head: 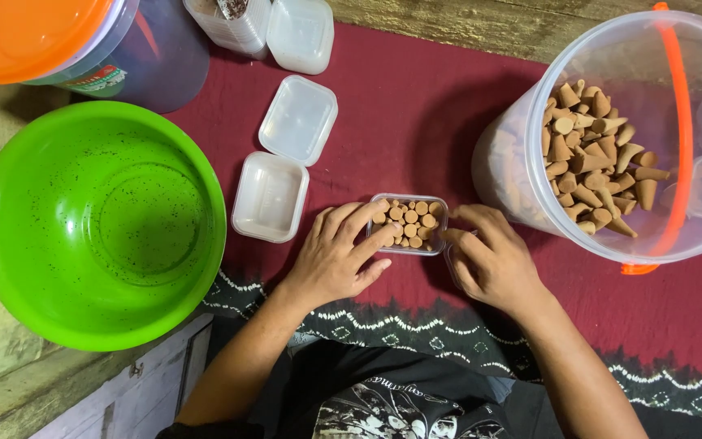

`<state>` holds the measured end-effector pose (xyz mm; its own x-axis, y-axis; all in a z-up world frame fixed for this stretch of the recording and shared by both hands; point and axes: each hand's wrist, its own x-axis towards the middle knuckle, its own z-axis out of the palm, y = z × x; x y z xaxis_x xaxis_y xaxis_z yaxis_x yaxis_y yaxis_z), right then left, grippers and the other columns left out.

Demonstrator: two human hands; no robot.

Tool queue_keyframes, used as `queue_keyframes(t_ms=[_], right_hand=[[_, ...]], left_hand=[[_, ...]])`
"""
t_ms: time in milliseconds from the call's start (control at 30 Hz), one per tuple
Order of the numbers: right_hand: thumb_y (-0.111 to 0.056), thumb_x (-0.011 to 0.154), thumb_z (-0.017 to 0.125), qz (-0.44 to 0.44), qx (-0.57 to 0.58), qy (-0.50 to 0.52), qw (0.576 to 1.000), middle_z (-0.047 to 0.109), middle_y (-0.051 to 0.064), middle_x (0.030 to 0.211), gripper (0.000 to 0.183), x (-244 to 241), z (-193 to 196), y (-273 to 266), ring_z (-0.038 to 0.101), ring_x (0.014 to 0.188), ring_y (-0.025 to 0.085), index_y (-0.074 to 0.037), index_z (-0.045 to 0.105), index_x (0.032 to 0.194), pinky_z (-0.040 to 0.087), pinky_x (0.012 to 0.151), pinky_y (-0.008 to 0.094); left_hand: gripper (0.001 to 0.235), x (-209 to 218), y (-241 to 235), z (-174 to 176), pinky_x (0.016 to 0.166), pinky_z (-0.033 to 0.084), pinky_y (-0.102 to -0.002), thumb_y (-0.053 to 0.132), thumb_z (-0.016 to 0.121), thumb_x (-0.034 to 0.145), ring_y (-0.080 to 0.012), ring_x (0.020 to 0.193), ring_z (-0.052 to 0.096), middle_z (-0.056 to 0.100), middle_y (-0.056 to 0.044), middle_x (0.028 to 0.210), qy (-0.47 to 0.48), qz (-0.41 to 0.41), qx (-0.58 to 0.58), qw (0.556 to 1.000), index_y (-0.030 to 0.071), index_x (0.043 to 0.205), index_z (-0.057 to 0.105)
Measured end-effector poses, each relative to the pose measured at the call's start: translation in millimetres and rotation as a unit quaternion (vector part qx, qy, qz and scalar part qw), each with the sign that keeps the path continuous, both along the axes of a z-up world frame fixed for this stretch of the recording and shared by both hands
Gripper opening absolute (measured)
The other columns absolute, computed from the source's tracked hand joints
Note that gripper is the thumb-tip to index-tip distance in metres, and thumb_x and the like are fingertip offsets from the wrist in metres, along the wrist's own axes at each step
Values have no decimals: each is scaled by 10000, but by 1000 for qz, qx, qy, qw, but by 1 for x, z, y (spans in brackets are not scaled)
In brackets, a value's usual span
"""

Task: The person fills small plastic containers with incense cones by scooping them from a large bucket, then closes each container with a lid by hand, pressing it firmly into place.

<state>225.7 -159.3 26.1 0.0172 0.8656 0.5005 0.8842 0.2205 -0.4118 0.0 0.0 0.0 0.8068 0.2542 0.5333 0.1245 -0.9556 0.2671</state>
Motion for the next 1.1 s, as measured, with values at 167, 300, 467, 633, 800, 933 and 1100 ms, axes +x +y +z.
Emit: queue_keyframes(t_ms=[167,300,467,633,800,933,1100], right_hand=[[-114,861,569,8,-23,-3,1000,647,183,1201,328,3,3,-18,660,1076,449,-103,714,1154,568,868,526],[-150,918,589,-41,-26,-118,992,633,138,1233,363,-11,14,-8,648,1084,402,-179,726,1252,561,878,501],[-120,878,629,-37,8,-169,985,650,137,1169,288,-11,17,-5,681,1017,356,-154,729,1146,579,839,438],[-126,862,659,-41,11,-206,978,659,120,1139,170,-11,3,-5,690,1028,326,-166,720,1016,582,791,387],[-69,853,648,-37,20,-183,982,662,130,1128,129,-16,5,0,686,999,334,-127,710,950,583,801,371],[-71,863,631,-63,14,-149,987,662,130,1125,234,-18,5,-4,695,949,347,-140,722,1068,588,790,403],[-92,829,638,-76,-3,-110,991,656,129,1157,329,-18,-5,-13,694,1019,356,-145,713,1144,587,809,416]], left_hand=[[413,3,-4,5,970,446,-465,445,577,984,-335,1280,513,510,-113,1462,-1,-11,1,1000,248,1340,647],[374,12,-10,12,982,438,-474,427,584,994,-338,1283,504,517,-115,1448,-4,-26,15,1000,226,1302,654],[380,16,-11,2,1012,417,-470,410,609,975,-320,1315,476,492,-88,1491,20,-33,41,998,253,1321,636],[349,19,-13,5,1005,423,-456,375,619,980,-309,1317,469,505,-71,1463,24,-30,36,999,254,1307,639],[298,21,-16,1,984,420,-441,299,559,1017,-296,1308,476,519,-80,1441,17,-30,41,999,227,1293,645],[337,20,-14,15,979,415,-448,320,532,996,-295,1304,487,524,-73,1441,5,-45,-10,999,220,1298,645],[196,34,-6,39,875,445,-434,258,598,972,-324,1232,540,571,-68,1312,-4,-44,-20,999,218,1142,687]])
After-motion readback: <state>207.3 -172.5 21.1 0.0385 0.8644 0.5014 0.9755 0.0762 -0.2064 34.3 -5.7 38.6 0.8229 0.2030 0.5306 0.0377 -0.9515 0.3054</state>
